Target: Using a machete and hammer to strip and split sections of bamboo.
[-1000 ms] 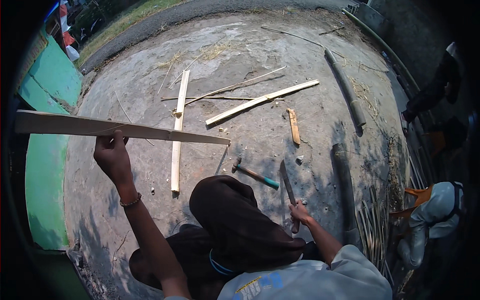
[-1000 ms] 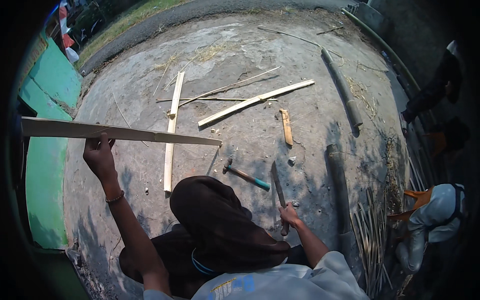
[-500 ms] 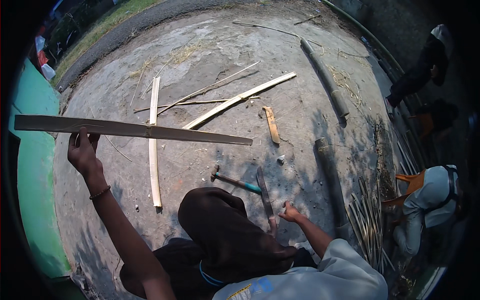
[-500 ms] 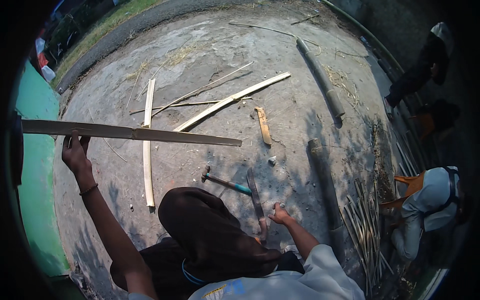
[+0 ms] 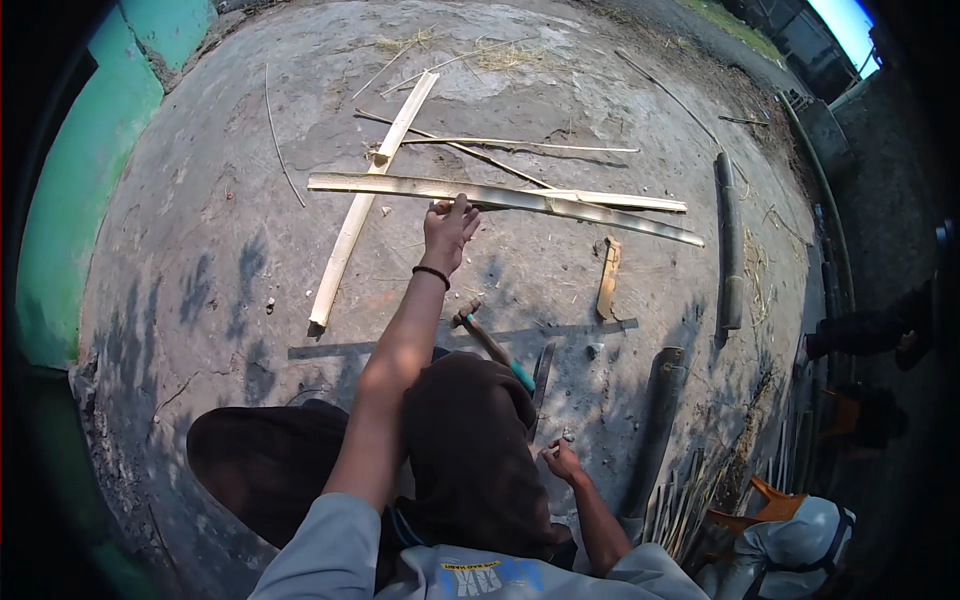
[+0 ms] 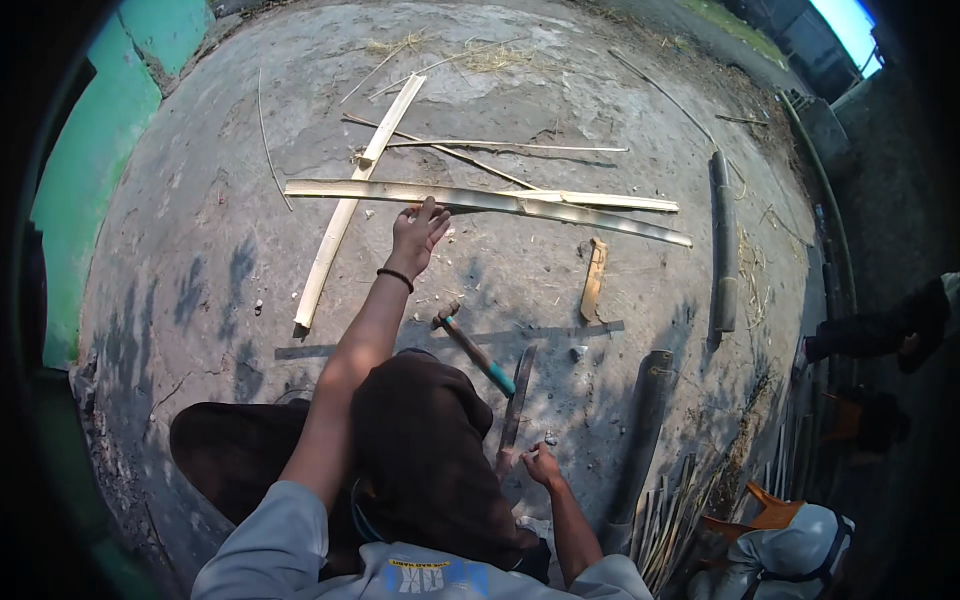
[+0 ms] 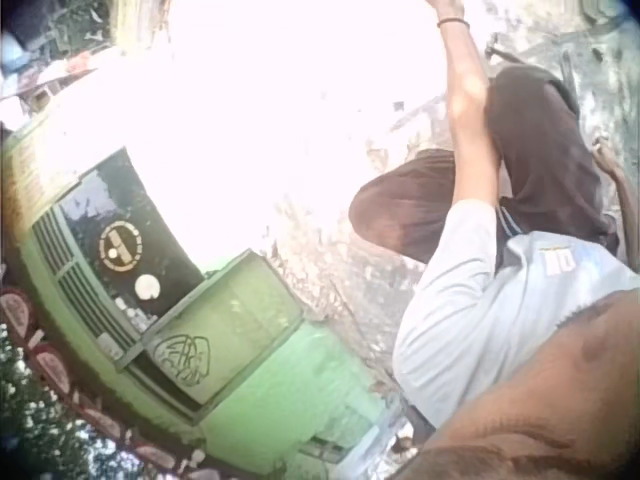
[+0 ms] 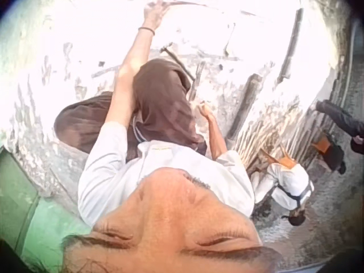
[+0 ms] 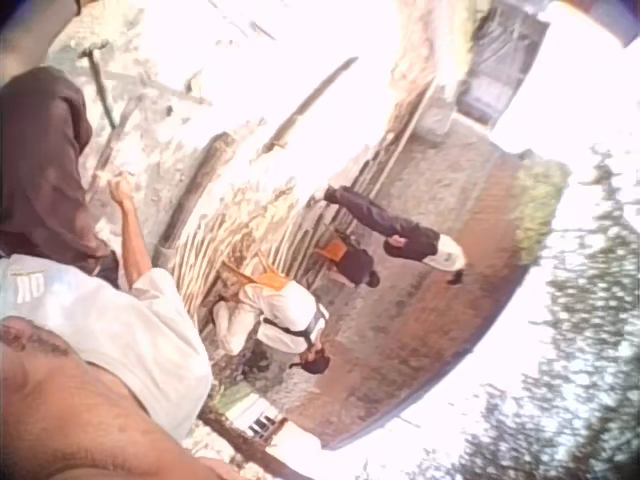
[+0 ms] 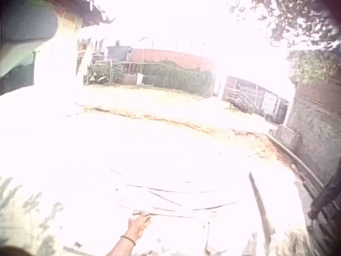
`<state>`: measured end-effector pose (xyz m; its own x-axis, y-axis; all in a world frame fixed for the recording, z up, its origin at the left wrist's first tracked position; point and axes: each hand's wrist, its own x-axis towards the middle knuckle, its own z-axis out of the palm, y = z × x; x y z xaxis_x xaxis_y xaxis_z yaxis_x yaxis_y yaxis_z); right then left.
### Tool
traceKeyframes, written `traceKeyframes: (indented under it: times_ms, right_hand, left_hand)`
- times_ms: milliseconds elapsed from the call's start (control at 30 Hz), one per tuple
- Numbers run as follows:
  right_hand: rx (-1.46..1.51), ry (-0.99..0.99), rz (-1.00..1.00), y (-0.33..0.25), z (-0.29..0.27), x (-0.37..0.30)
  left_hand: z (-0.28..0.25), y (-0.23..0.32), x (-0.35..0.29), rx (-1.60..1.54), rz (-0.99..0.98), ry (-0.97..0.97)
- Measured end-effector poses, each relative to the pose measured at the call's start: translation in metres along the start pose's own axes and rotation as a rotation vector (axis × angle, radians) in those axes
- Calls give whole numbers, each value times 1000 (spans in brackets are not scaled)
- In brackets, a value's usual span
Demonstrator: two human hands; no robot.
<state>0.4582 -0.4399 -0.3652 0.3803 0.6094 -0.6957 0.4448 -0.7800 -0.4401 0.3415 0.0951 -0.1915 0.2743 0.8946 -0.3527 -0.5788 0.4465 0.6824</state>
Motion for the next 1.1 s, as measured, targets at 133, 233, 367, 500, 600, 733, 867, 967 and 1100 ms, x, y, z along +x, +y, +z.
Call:
traceKeyframes:
  times_ms: [133,233,367,500,600,733,867,967,1100]
  right_hand:
    - [13,-91,69,-3,15,8]
    - [-24,-9,87,-9,-3,8]
    - [6,116,-11,-3,-3,22]
    - [3,98,-29,-5,17,27]
    - [-62,80,-94,-11,32,27]
    - [53,49,-76,-36,34,21]
    - [110,66,-105,-28,28,30]
    - [-15,1,-108,-31,18,38]
    - [46,-88,-100,-69,13,49]
  left_hand:
    - [-151,-58,-45,809,-516,-190]
    - [-219,-95,-106,1044,-85,-227]
    - [-296,-56,-128,1384,12,298]
    - [-348,3,-117,1539,177,733]
    - [-374,28,-96,1515,125,770]
    - [-370,68,-81,1939,33,711]
    - [-377,69,-70,1944,-248,543]
    - [-379,48,-75,1908,-237,492]
    - [-409,54,-84,1883,-104,503]
